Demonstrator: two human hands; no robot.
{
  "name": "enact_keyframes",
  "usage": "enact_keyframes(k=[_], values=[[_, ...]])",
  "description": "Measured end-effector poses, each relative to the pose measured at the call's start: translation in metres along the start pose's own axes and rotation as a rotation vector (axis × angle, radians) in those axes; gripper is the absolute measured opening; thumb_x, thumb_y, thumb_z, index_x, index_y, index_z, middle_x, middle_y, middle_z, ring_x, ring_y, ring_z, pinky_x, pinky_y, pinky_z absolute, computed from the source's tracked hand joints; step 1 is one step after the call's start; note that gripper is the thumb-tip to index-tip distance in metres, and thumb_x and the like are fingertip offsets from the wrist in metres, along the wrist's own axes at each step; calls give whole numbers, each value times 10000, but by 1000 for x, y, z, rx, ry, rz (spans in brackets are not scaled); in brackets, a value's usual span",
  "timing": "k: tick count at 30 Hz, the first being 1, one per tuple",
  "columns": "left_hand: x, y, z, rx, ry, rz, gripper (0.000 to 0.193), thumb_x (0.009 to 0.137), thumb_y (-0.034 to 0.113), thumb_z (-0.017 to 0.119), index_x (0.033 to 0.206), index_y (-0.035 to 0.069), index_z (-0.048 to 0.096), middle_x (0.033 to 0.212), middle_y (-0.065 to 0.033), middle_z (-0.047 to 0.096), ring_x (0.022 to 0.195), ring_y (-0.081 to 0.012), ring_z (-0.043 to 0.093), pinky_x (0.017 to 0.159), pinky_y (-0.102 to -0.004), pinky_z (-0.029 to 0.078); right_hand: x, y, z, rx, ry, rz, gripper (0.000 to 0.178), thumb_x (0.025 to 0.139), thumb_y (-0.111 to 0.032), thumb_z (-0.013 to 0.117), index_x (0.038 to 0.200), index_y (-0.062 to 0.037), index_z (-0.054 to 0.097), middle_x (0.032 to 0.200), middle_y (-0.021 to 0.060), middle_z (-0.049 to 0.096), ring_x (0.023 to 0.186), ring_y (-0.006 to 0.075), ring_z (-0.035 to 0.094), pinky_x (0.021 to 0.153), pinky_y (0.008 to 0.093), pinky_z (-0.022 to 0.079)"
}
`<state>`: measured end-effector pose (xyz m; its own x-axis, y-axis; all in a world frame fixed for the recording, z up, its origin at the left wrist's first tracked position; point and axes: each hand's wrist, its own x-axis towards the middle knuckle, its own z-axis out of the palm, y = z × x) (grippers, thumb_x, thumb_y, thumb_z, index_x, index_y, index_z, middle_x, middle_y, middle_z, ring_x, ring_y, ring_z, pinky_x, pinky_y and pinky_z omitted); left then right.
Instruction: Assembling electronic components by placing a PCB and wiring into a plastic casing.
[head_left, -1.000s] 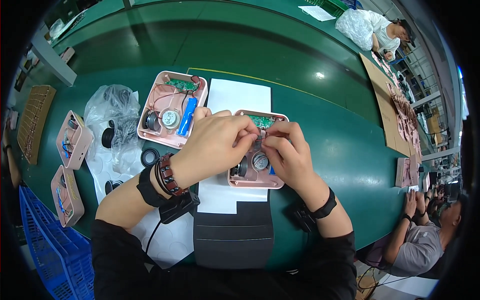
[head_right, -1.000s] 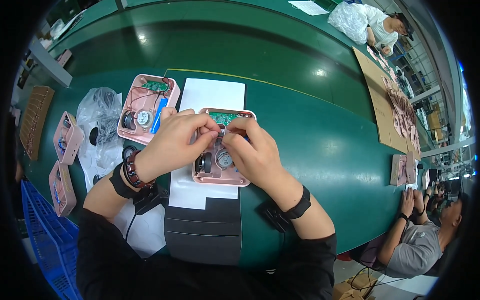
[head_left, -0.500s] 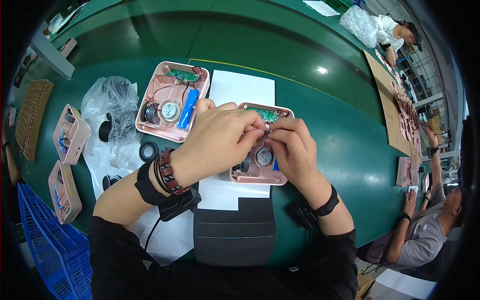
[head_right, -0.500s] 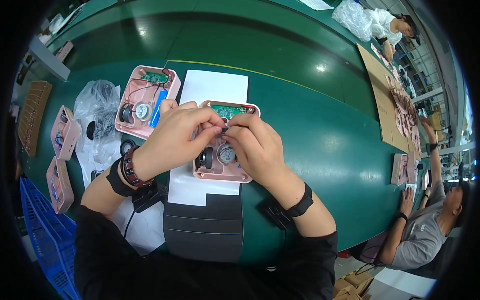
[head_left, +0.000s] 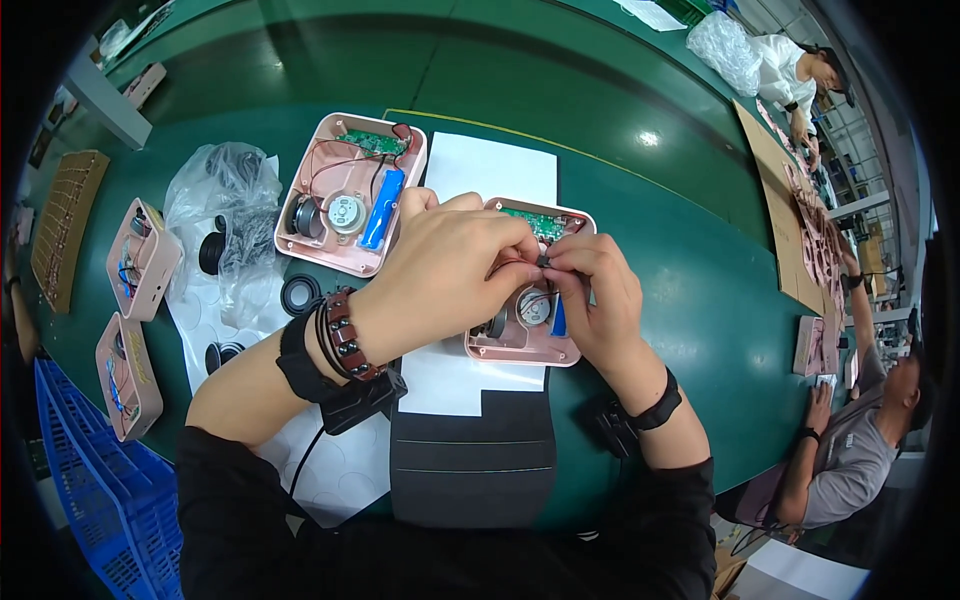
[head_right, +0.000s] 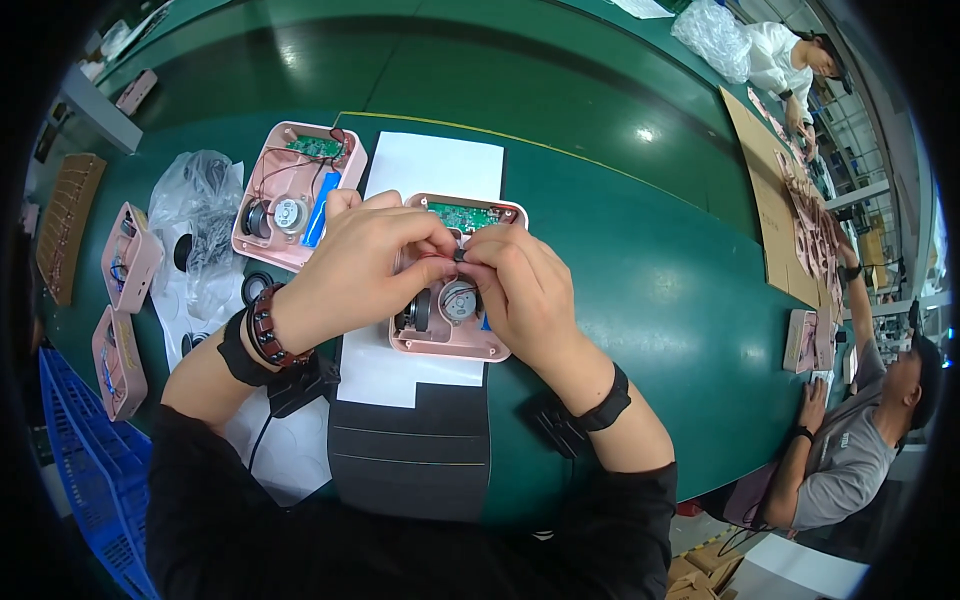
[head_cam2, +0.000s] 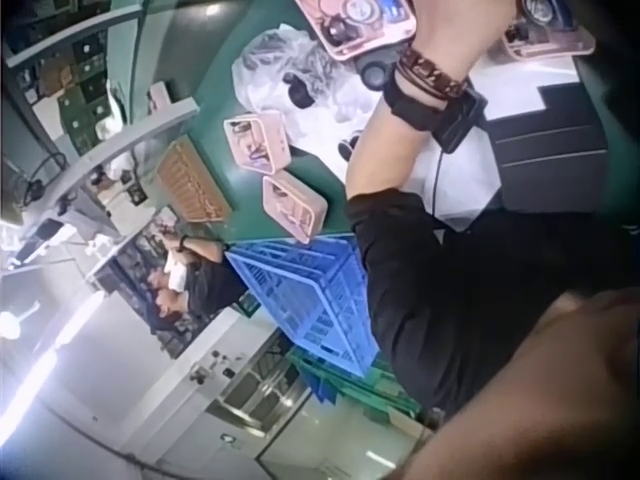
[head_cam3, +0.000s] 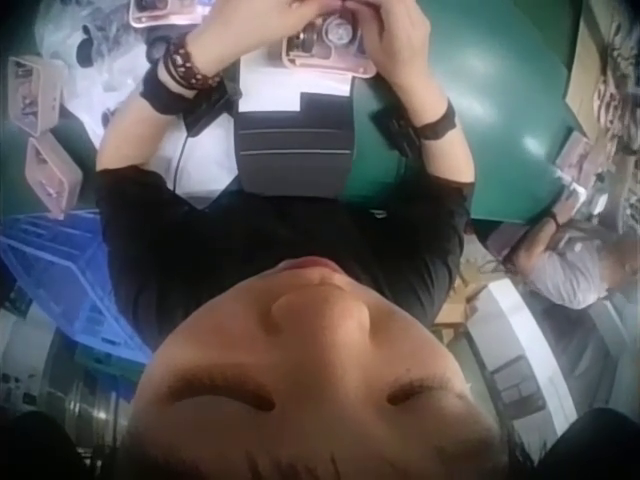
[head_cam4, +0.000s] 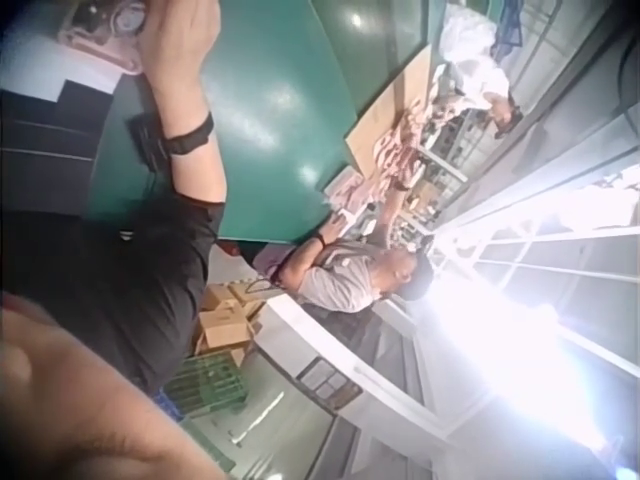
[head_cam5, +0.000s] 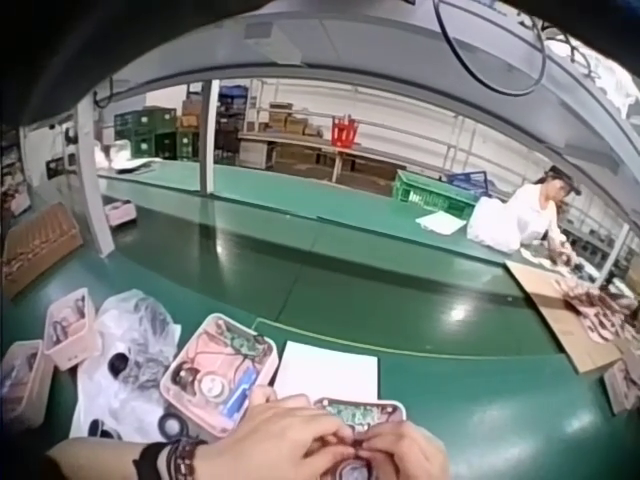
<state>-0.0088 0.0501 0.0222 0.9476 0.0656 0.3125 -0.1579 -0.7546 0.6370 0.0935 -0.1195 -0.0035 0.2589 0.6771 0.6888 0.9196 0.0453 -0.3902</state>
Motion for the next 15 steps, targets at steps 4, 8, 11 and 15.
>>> enact_keyframes(k=[4, 8, 11, 15], values=[[1, -2, 0, -71, -2, -14, 83, 811, 221, 678, 793, 141, 669, 678, 37, 647, 783, -166, 578, 765, -394, 250, 0, 1, 0, 7, -6, -4, 198, 794, 88, 651, 931, -9, 547, 907, 123, 626, 768, 232, 601, 588, 292, 481], [2, -2, 2, -89, -6, -35, 63, 804, 204, 677, 793, 143, 669, 663, 41, 640, 777, -165, 577, 757, -393, 247, -2, -1, 0, -15, -11, 32, 193, 798, 82, 642, 934, -13, 544, 905, 120, 626, 781, 240, 603, 619, 306, 477], [1, -1, 3, -59, 7, -32, 48, 798, 190, 676, 790, 144, 668, 659, 44, 640, 774, -164, 578, 755, -393, 247, 0, -2, 0, -55, -14, 33, 197, 793, 82, 639, 933, -19, 544, 904, 115, 627, 790, 248, 605, 652, 323, 468], [1, 0, 3, -40, 24, -33, 39, 793, 180, 674, 784, 143, 665, 658, 44, 638, 767, -165, 583, 755, -394, 250, 1, -3, -1, -101, -22, 8, 203, 783, 78, 639, 928, -30, 547, 903, 105, 629, 799, 258, 605, 697, 345, 448]])
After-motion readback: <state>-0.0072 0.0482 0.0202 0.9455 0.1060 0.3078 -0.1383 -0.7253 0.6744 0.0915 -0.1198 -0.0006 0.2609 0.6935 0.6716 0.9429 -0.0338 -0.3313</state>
